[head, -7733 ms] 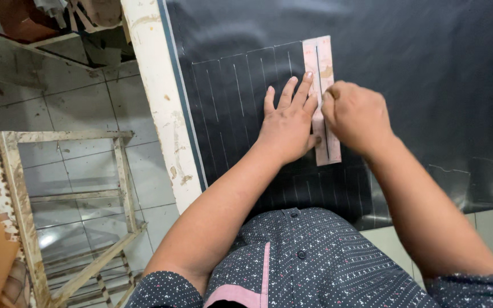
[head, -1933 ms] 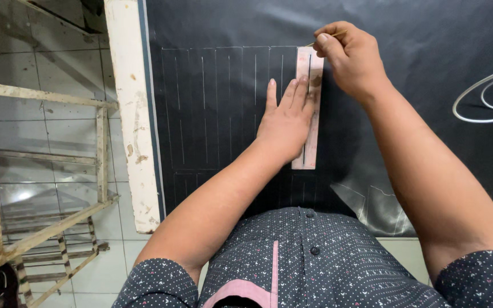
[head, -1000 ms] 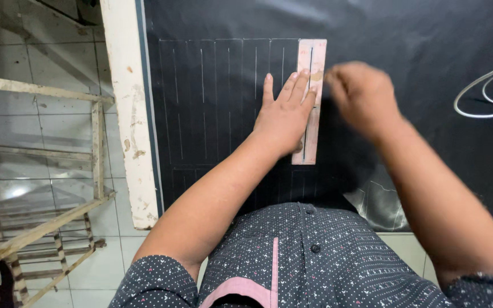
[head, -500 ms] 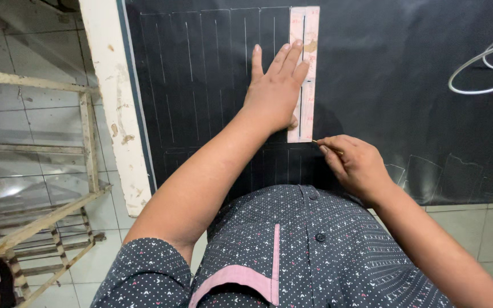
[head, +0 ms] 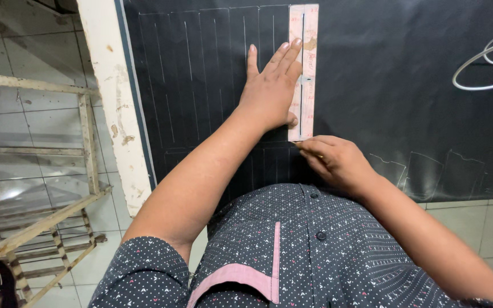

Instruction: The person unrolls a length of black fabric on a work table and smooths it flat. They place a long wooden ruler on the fabric and use a marking tool to draw a series of straight parallel chalk lines along the fabric, repositioning the ruler repeatedly to mark successive lines.

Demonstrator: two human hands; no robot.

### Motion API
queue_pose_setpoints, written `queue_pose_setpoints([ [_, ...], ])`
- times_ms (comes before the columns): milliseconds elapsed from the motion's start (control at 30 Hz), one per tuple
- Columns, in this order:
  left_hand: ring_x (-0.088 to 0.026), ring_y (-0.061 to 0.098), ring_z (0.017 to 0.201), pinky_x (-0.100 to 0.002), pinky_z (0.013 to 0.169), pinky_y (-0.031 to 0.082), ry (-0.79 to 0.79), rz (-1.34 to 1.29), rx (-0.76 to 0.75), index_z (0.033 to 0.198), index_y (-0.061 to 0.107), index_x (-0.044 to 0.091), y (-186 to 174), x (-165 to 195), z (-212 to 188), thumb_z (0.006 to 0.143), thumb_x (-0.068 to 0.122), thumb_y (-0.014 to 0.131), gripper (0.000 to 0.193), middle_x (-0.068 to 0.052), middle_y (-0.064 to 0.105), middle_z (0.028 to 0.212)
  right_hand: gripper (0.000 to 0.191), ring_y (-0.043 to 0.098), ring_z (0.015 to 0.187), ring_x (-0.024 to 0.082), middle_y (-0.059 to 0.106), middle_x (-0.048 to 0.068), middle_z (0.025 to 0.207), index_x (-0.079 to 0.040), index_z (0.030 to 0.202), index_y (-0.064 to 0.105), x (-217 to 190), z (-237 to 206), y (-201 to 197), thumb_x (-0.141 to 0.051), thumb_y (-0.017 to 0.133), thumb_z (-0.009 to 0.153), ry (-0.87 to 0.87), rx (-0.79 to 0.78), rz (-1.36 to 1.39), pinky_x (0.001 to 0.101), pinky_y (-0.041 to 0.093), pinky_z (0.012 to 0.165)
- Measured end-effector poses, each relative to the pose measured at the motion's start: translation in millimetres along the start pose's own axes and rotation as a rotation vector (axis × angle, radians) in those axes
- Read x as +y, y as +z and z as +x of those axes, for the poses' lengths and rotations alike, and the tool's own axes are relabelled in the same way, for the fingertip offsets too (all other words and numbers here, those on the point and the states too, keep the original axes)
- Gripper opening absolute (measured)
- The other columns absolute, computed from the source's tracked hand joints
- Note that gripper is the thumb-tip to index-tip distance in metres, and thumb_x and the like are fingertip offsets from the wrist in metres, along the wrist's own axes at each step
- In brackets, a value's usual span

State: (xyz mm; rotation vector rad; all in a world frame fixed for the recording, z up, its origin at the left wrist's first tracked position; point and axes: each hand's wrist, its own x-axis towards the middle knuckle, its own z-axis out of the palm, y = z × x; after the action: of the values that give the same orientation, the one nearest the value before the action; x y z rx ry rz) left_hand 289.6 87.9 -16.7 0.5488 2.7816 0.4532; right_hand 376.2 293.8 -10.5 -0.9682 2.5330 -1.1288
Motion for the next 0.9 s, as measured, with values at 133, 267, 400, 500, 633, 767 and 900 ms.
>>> queue_pose_setpoints([
  [133, -0.032, 0.011, 0.157, -0.074, 0.120, 0.003, -0.024, 0.027, -0.024, 0.135, 0.050, 0.013, -7, 2, -2, 0.053, 0.039, 0.096, 0.098, -0.007, 0.018, 0.168, 0.014, 0.071, 0.087, 0.031, 0.073, 0.013, 0.099, -0.005, 0.108, 0.071, -2, 3, -1, -0.010, 0.068, 0.094, 0.094, -0.011, 0.032, 0.0380, 0.057, 0.076],
  [267, -0.039, 0.002, 0.156, -0.075, 0.118, 0.000, -0.087, 0.018, -0.063, 0.131, 0.053, 0.016, -12, 4, -4, 0.055, 0.041, 0.096, 0.090, -0.009, 0.015, 0.168, 0.015, 0.071, 0.091, 0.031, 0.072, 0.013, 0.100, -0.003, 0.110, 0.070, 1, 6, -6, -0.010, 0.067, 0.096, 0.138, 0.095, -0.059, 0.0386, 0.057, 0.078],
  [400, -0.039, 0.005, 0.155, -0.075, 0.117, 0.001, -0.075, 0.003, -0.047, 0.133, 0.051, 0.015, -13, 1, -5, 0.054, 0.041, 0.096, 0.094, -0.009, 0.014, 0.167, 0.014, 0.072, 0.089, 0.031, 0.072, 0.013, 0.099, -0.003, 0.107, 0.070, 3, 9, -8, -0.010, 0.068, 0.095, 0.104, 0.032, -0.079, 0.0388, 0.057, 0.077],
  [500, -0.037, 0.008, 0.155, -0.074, 0.119, 0.002, -0.075, -0.010, -0.056, 0.133, 0.050, 0.015, -12, 0, -4, 0.055, 0.041, 0.096, 0.094, -0.008, 0.014, 0.168, 0.013, 0.070, 0.086, 0.033, 0.072, 0.013, 0.096, -0.003, 0.104, 0.069, 5, 13, -10, -0.010, 0.069, 0.093, 0.074, -0.037, -0.135, 0.0412, 0.057, 0.075],
  [633, -0.037, 0.009, 0.156, -0.074, 0.119, 0.003, -0.074, 0.001, -0.063, 0.132, 0.049, 0.014, -10, -1, -5, 0.058, 0.041, 0.095, 0.092, -0.007, 0.013, 0.168, 0.013, 0.069, 0.086, 0.035, 0.069, 0.015, 0.095, -0.003, 0.107, 0.068, 18, 39, -16, -0.010, 0.068, 0.096, -0.033, 0.042, -0.189, 0.0425, 0.056, 0.076],
  [767, -0.037, 0.011, 0.156, -0.075, 0.119, 0.006, -0.061, 0.011, -0.028, 0.132, 0.049, 0.014, -11, -1, -6, 0.061, 0.040, 0.094, 0.088, -0.007, 0.013, 0.169, 0.013, 0.070, 0.089, 0.037, 0.071, 0.017, 0.098, -0.002, 0.108, 0.070, 37, 77, -31, -0.011, 0.069, 0.099, -0.005, 0.128, -0.231, 0.0436, 0.056, 0.078],
  [900, -0.036, 0.010, 0.156, -0.076, 0.117, 0.009, -0.076, 0.012, -0.058, 0.134, 0.047, 0.014, -14, 0, -5, 0.059, 0.040, 0.095, 0.093, -0.007, 0.012, 0.168, 0.014, 0.071, 0.089, 0.037, 0.073, 0.019, 0.099, 0.000, 0.107, 0.073, 50, 110, -42, -0.013, 0.071, 0.103, 0.054, 0.264, -0.217, 0.0422, 0.056, 0.077],
])
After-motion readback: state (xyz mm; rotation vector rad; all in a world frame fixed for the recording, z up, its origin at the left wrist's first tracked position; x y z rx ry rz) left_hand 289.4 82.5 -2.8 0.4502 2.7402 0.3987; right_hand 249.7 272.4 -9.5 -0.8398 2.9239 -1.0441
